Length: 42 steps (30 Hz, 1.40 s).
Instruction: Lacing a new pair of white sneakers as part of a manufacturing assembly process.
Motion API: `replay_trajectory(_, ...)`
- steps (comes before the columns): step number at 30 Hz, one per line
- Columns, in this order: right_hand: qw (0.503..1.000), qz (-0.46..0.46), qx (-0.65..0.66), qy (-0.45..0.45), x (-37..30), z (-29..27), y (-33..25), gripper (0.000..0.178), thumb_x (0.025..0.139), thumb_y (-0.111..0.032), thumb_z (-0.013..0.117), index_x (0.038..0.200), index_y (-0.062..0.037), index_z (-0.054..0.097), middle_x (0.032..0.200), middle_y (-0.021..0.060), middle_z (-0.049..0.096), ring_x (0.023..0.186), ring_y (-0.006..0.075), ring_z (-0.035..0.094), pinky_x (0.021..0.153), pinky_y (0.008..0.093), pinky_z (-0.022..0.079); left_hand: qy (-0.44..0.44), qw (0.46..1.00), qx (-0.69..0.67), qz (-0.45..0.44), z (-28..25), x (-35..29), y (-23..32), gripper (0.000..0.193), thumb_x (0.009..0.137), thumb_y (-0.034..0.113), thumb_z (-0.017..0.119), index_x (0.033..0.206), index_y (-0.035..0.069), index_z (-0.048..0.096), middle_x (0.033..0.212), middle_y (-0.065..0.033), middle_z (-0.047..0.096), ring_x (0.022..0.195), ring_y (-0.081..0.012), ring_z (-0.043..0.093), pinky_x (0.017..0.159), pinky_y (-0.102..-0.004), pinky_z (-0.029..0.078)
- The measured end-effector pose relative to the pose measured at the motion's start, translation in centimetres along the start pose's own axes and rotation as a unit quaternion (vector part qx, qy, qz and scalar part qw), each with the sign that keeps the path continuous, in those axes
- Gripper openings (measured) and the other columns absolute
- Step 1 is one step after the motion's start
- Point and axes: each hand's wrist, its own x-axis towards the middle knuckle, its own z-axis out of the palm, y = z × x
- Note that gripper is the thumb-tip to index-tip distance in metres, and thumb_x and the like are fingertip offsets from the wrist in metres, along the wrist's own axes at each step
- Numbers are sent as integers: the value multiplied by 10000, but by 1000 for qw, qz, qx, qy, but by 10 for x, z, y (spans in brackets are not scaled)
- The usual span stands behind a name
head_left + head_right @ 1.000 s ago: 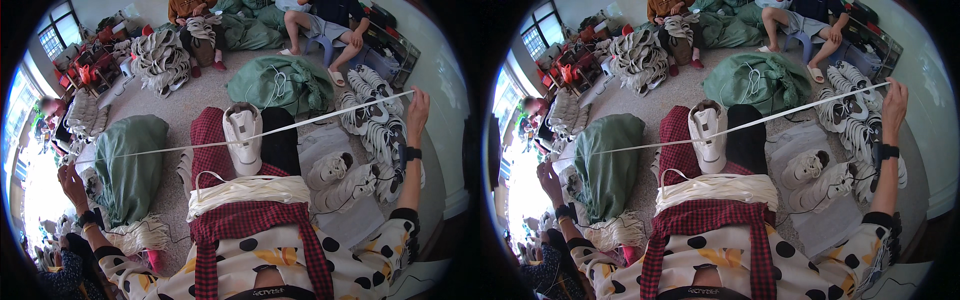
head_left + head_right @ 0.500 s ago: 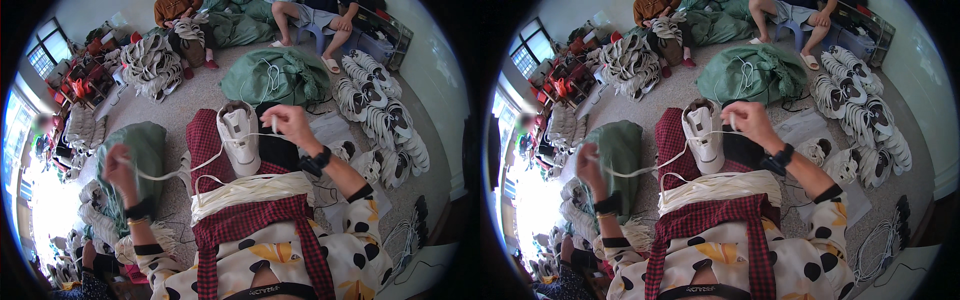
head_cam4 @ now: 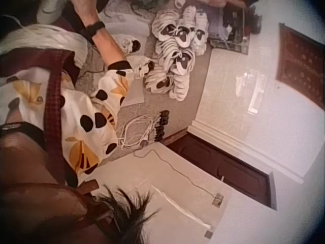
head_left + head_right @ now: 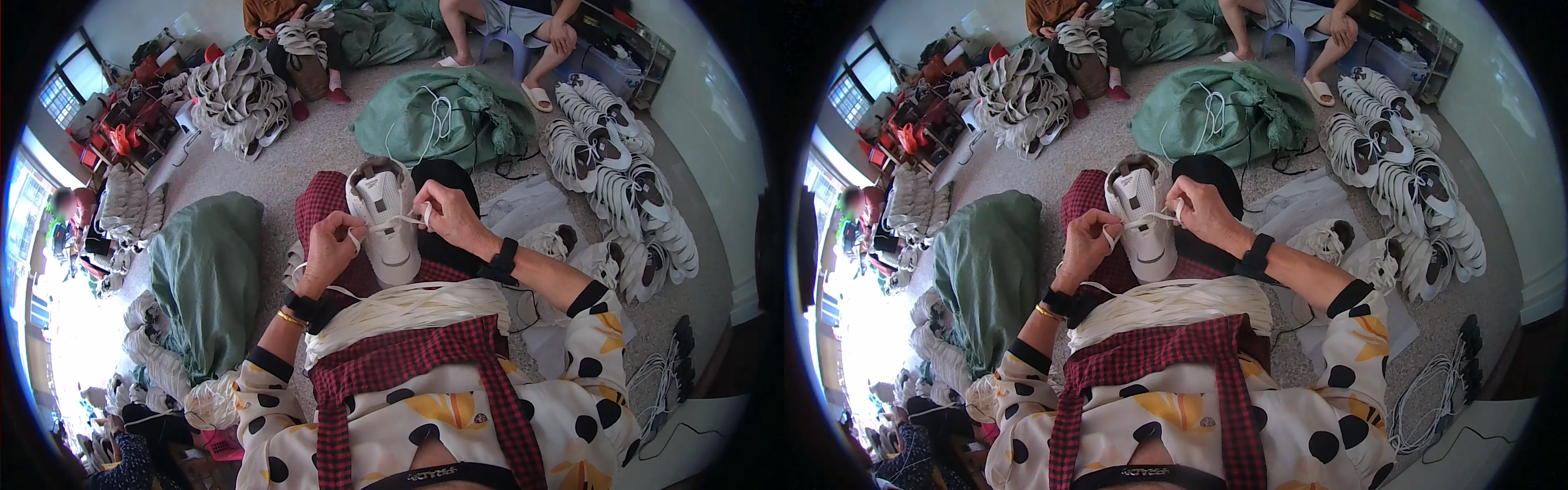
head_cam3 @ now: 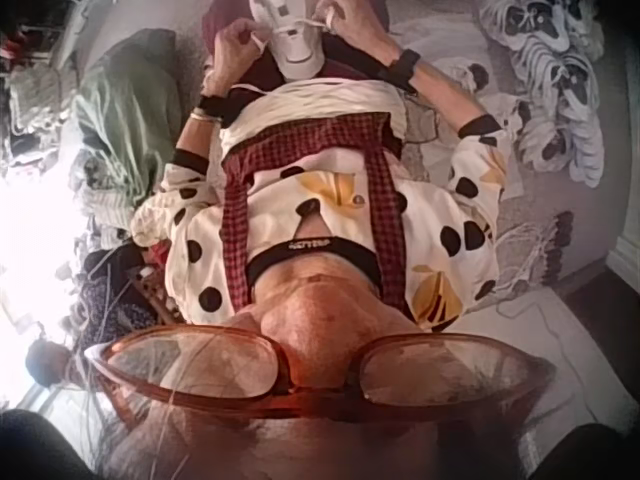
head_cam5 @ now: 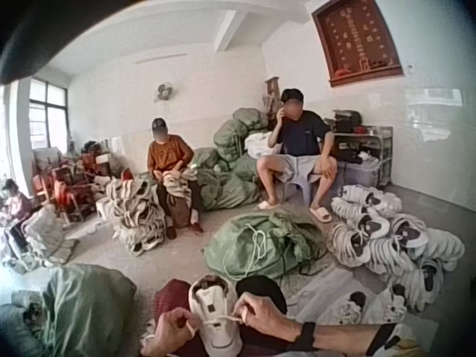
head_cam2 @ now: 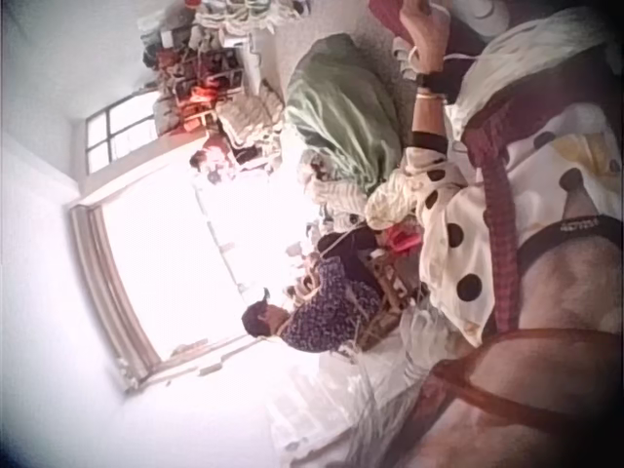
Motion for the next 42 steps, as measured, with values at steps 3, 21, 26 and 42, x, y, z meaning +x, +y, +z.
replay_trajectory(3,999,3,15,43,0,2,4,67,867,-21,611,848,22,563,702,81,643,638,125,649,586,287,504,-9,1000,6,-14,0,-2,11,81,871,57,701,906,-9,669,759,27,640,677,-21,547,584,-206,445)
replay_trajectory(21,997,34,1,-63,21,-1,-8,70,760,0,594,821,-3,560,657,71,614,604,141,601,555,315,467,-25,998,-8,-60,-3,-8,9,108,857,81,726,908,5,669,793,30,658,706,-25,573,624,-199,477)
replay_trajectory(26,983,-96,-143,-65,35,9,-11,135,749,21,588,874,9,536,644,107,583,580,181,597,544,346,453,14,996,-61,-64,-2,-7,3,133,834,80,714,933,4,670,800,11,672,702,-38,588,618,-209,487)
replay_trajectory(42,739,-358,-482,-305,59,-17,-43,152,744,-174,704,855,-91,641,926,65,551,1053,238,509,809,375,459,-15,989,-124,-74,8,1,7,96,795,-10,685,887,12,665,771,13,659,689,-41,589,615,-206,480)
